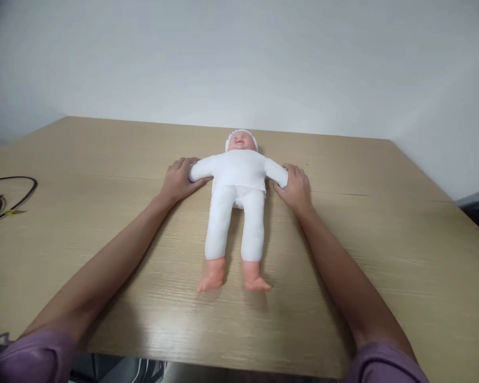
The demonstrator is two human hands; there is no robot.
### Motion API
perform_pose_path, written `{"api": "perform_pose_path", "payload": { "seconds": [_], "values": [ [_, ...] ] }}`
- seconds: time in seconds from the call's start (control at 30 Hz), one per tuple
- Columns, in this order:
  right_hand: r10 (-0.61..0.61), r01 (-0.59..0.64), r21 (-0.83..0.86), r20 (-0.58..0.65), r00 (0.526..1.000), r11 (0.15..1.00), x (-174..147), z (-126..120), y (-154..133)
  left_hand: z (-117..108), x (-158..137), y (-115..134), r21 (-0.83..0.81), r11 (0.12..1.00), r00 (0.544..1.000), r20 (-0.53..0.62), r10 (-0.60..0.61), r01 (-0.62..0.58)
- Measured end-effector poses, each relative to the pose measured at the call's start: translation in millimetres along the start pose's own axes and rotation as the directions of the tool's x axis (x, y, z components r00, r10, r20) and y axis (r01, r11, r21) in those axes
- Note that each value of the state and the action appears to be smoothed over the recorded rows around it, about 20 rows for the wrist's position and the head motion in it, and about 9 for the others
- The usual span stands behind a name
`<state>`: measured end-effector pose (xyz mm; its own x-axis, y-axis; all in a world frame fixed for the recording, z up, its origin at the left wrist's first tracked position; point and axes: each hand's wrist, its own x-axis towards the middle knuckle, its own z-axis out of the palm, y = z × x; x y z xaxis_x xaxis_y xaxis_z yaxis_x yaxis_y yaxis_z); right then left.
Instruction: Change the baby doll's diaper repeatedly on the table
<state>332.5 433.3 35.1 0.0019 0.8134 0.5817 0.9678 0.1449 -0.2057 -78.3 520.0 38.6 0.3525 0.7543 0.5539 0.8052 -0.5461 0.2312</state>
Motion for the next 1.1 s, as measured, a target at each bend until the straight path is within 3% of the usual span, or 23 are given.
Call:
{"api": "perform_pose_path", "payload": {
  "seconds": [0.13, 0.3, 0.53, 0.83, 1.1],
  "values": [
    [-0.071, 0.067, 0.085, 0.05, 0.996, 0.994, -25.5, -19.8, 19.8, -16.8, -22.1, -21.4, -0.055, 0.998, 1.0, 0.031, -0.008, 0.009],
    [-0.061, 0.054, 0.11, 0.061, 0.996, 0.992, -35.3, -28.6, 37.4, -22.6, -27.7, -37.5, -0.053, 0.998, 0.998, 0.062, -0.029, 0.033],
    [-0.076, 0.075, 0.062, 0.018, 0.997, 0.995, -28.9, -23.7, 39.1, -17.3, -21.2, -37.1, -0.026, 0.997, 0.996, 0.05, -0.074, 0.076],
    [-0.093, 0.087, 0.104, 0.053, 0.994, 0.991, -28.0, -16.5, 48.6, -13.9, -22.0, -41.9, -0.065, 0.996, 0.996, 0.069, -0.062, 0.067],
    [-0.043, 0.045, 0.084, -0.029, 0.999, 0.995, -48.8, -24.7, 38.5, -27.8, -41.4, -18.7, 0.0, 0.985, 0.985, 0.011, -0.171, 0.171]
  ]
}}
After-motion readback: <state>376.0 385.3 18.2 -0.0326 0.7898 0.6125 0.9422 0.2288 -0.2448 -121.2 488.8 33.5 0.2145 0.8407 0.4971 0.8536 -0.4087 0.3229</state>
